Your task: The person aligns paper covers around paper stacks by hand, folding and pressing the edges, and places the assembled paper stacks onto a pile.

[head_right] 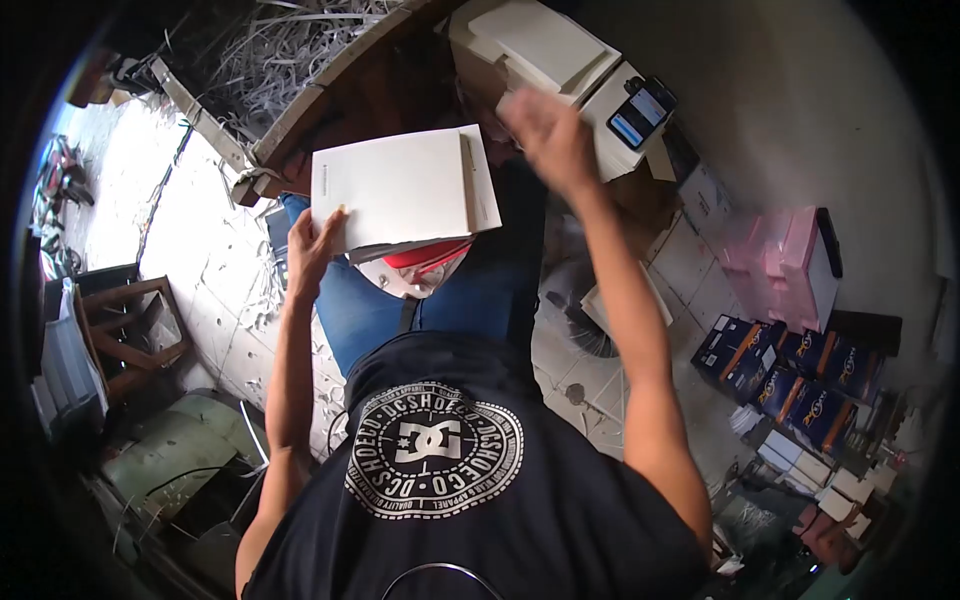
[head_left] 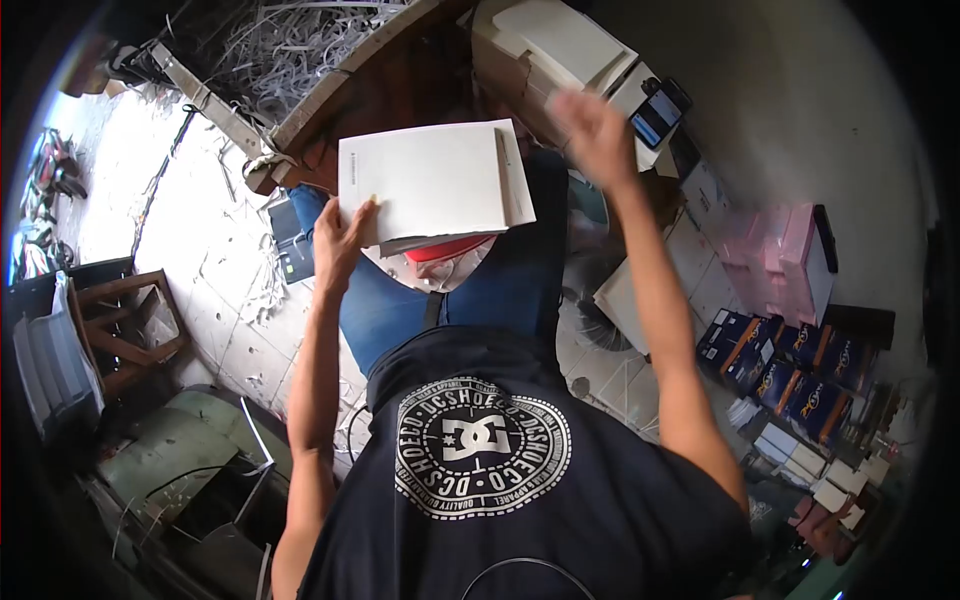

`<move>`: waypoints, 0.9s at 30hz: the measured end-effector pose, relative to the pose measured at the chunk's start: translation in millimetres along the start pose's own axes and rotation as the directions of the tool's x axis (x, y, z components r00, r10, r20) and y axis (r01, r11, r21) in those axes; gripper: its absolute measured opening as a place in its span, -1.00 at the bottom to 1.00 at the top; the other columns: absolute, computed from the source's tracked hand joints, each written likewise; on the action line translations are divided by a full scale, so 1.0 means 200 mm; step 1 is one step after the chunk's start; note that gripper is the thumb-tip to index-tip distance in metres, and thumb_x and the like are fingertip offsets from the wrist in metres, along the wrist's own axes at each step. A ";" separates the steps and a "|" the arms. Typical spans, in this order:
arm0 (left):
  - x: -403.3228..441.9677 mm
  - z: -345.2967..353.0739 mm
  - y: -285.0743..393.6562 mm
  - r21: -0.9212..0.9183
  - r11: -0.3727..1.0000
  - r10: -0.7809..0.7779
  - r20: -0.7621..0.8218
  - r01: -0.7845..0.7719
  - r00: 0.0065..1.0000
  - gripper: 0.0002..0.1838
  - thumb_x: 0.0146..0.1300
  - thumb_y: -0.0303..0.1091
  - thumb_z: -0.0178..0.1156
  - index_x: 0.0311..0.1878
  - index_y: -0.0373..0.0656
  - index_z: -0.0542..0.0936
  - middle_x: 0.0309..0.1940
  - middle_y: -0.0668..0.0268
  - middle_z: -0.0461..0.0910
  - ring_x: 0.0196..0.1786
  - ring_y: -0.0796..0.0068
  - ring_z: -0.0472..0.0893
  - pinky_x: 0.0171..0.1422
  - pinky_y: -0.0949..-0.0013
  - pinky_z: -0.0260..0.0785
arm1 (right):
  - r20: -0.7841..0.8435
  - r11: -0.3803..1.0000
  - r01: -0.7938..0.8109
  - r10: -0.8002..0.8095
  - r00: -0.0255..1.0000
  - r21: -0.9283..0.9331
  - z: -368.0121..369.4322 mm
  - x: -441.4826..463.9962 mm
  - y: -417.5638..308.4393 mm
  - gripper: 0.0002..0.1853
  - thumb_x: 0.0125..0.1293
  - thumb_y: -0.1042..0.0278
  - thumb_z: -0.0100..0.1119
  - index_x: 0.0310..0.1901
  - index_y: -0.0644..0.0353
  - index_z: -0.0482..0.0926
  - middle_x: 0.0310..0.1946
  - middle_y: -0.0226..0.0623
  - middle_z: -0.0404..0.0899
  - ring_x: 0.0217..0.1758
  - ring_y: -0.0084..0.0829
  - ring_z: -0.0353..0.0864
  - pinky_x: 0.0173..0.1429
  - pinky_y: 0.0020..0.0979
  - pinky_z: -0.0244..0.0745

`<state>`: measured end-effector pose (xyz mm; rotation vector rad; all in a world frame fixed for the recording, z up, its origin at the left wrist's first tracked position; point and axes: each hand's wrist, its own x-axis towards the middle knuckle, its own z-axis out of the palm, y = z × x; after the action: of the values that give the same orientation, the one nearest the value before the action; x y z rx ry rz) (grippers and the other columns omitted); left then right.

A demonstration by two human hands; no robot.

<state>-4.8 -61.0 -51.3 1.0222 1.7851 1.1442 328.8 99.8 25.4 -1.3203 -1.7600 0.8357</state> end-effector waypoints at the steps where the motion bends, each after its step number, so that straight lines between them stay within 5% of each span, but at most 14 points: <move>1: -0.01 0.01 0.00 0.094 0.995 0.021 0.002 -0.021 1.000 -0.61 0.29 -0.14 0.35 -0.09 -0.34 0.61 -0.45 0.24 0.65 -0.44 0.62 0.56 -0.36 0.45 0.41 | -0.090 0.964 0.062 -0.088 0.992 -0.260 -0.04 0.24 0.14 -0.43 0.26 -0.07 0.31 0.08 0.31 0.60 -0.01 0.07 0.66 0.06 -0.03 0.68 0.12 -0.25 0.58; 3: -0.02 0.05 0.01 0.134 0.989 0.067 -0.036 -0.062 0.997 -0.59 0.24 -0.15 0.38 -0.08 -0.35 0.62 -0.48 0.16 0.66 -0.46 0.57 0.58 -0.34 0.37 0.43 | -0.155 0.798 0.201 -0.343 0.926 -0.568 -0.04 0.62 0.59 -0.26 0.23 -0.17 0.30 0.24 0.30 0.47 0.15 0.12 0.55 0.23 0.04 0.54 0.29 -0.16 0.46; 4: -0.07 0.04 0.10 0.215 0.976 0.056 -0.062 -0.041 0.996 -0.52 0.24 -0.16 0.40 0.06 -0.34 0.57 -0.36 0.15 0.67 -0.42 0.53 0.60 -0.30 0.38 0.45 | -0.117 0.700 0.081 -0.229 0.966 -0.709 -0.02 0.72 0.78 -0.10 0.18 -0.30 0.27 0.35 0.28 0.34 0.24 0.12 0.47 0.34 0.06 0.42 0.38 -0.08 0.34; 5: -0.11 0.02 0.09 0.196 0.979 0.094 -0.173 -0.059 0.980 -0.48 0.25 -0.18 0.39 0.14 -0.31 0.52 -0.28 0.15 0.65 -0.35 0.52 0.61 -0.26 0.39 0.45 | 0.013 0.686 -0.106 0.166 0.986 -0.720 -0.04 0.75 0.72 0.08 0.12 -0.44 0.24 0.42 0.35 0.22 0.37 0.13 0.32 0.43 0.05 0.32 0.47 -0.15 0.23; 6: -0.14 -0.01 0.07 0.175 0.981 0.128 -0.287 -0.079 0.949 -0.43 0.26 -0.19 0.39 0.22 -0.29 0.46 -0.21 0.15 0.64 -0.28 0.50 0.62 -0.22 0.41 0.46 | 0.108 0.670 -0.097 0.258 0.960 -0.736 -0.04 0.77 0.77 0.05 0.12 -0.42 0.26 0.43 0.31 0.25 0.39 0.11 0.30 0.44 0.05 0.30 0.48 -0.15 0.22; 9: -0.25 -0.22 0.07 -0.136 0.990 -0.019 -0.310 -0.025 0.951 -0.45 0.33 -0.21 0.34 0.27 -0.25 0.42 -0.13 0.25 0.59 -0.13 0.52 0.59 -0.10 0.45 0.45 | 0.045 0.778 -0.248 0.334 0.942 -0.577 -0.07 0.78 0.75 -0.42 0.23 -0.25 0.27 0.01 0.13 0.71 -0.16 0.01 0.71 0.04 -0.08 0.69 0.13 -0.17 0.55; 10: -0.27 -0.26 0.07 -0.161 0.987 -0.037 -0.310 -0.014 0.950 -0.52 0.36 -0.19 0.29 0.23 -0.23 0.47 -0.11 0.27 0.62 -0.18 0.56 0.59 -0.14 0.51 0.41 | 0.059 0.856 -0.130 0.184 0.981 -0.500 -0.08 0.82 0.94 -0.54 0.26 -0.17 0.28 -0.17 0.12 0.77 -0.41 -0.06 0.72 -0.17 -0.10 0.74 -0.03 -0.17 0.60; 12: -0.26 -0.24 0.20 -0.195 0.975 0.050 -0.261 -0.103 0.964 -0.58 0.40 -0.19 0.24 0.19 -0.24 0.50 -0.12 0.30 0.63 -0.17 0.59 0.59 -0.09 0.51 0.41 | 0.182 0.765 -0.068 0.237 0.954 -0.640 -0.10 0.78 0.78 -0.48 0.20 -0.18 0.33 -0.12 0.16 0.73 -0.35 -0.09 0.73 -0.15 -0.10 0.73 -0.04 -0.15 0.59; 18: -0.22 0.11 0.60 -0.463 0.853 0.274 0.007 -0.240 0.962 -0.69 0.39 -0.43 0.18 0.16 -0.26 0.52 -0.25 0.29 0.62 -0.16 0.55 0.61 -0.08 0.47 0.43 | 0.011 0.679 -0.048 0.082 0.997 -0.732 -0.06 0.75 0.79 -0.35 -0.03 -0.26 0.49 -0.13 0.19 0.69 -0.42 -0.16 0.73 -0.17 -0.05 0.73 0.04 -0.15 0.57; 20: -0.31 0.17 0.71 -0.532 0.825 0.306 0.134 -0.192 0.942 -0.67 0.41 -0.42 0.18 0.19 -0.25 0.48 -0.27 0.30 0.63 -0.17 0.56 0.61 -0.08 0.49 0.42 | 0.100 0.708 -0.110 0.248 0.963 -0.697 -0.11 0.82 0.75 -0.43 -0.04 -0.23 0.52 -0.32 0.20 0.70 -0.43 -0.11 0.70 -0.32 -0.17 0.73 -0.16 -0.17 0.56; 21: -0.36 0.18 0.74 -0.594 0.788 0.328 0.186 -0.160 0.926 -0.66 0.42 -0.40 0.18 0.20 -0.25 0.46 -0.27 0.32 0.63 -0.17 0.57 0.61 -0.08 0.50 0.42 | 0.162 0.825 -0.112 0.238 0.958 -0.554 -0.14 0.83 0.79 -0.56 0.15 -0.09 0.41 -0.43 0.22 0.66 -0.40 -0.02 0.68 -0.29 -0.06 0.71 -0.20 -0.10 0.53; 24: -0.38 0.23 0.76 -0.622 0.773 0.334 0.233 -0.124 0.913 -0.66 0.43 -0.37 0.18 0.20 -0.27 0.46 -0.24 0.32 0.64 -0.15 0.59 0.61 -0.08 0.50 0.42 | 0.125 0.807 0.141 -0.084 0.989 -0.573 -0.17 0.87 0.82 -0.71 0.30 0.13 0.22 -0.38 0.20 0.64 -0.35 0.04 0.66 -0.22 0.06 0.67 -0.20 -0.04 0.50; 25: -0.35 0.25 0.75 -0.584 0.795 0.324 0.183 -0.162 0.928 -0.65 0.43 -0.35 0.19 0.20 -0.26 0.47 -0.21 0.31 0.65 -0.10 0.56 0.63 -0.05 0.49 0.44 | -0.012 0.773 0.219 -0.280 0.960 -0.596 -0.16 0.79 0.66 -0.79 0.33 0.28 0.07 -0.34 0.19 0.63 -0.35 0.07 0.64 -0.19 0.15 0.62 -0.18 0.03 0.48; 27: -0.24 0.30 0.74 -0.509 0.831 0.306 0.085 -0.223 0.948 -0.60 0.43 -0.29 0.20 0.25 -0.20 0.46 0.01 0.20 0.63 0.11 0.42 0.60 0.17 0.37 0.46 | -0.031 0.723 0.249 -0.350 0.936 -0.645 -0.08 0.62 0.28 -0.83 0.23 0.39 0.14 -0.16 0.16 0.63 -0.30 0.00 0.63 -0.20 0.13 0.60 -0.12 -0.01 0.52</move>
<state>100.8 -44.9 78.5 1.0284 1.1457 1.5411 348.2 235.1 10.0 -1.3917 -2.1477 -0.0790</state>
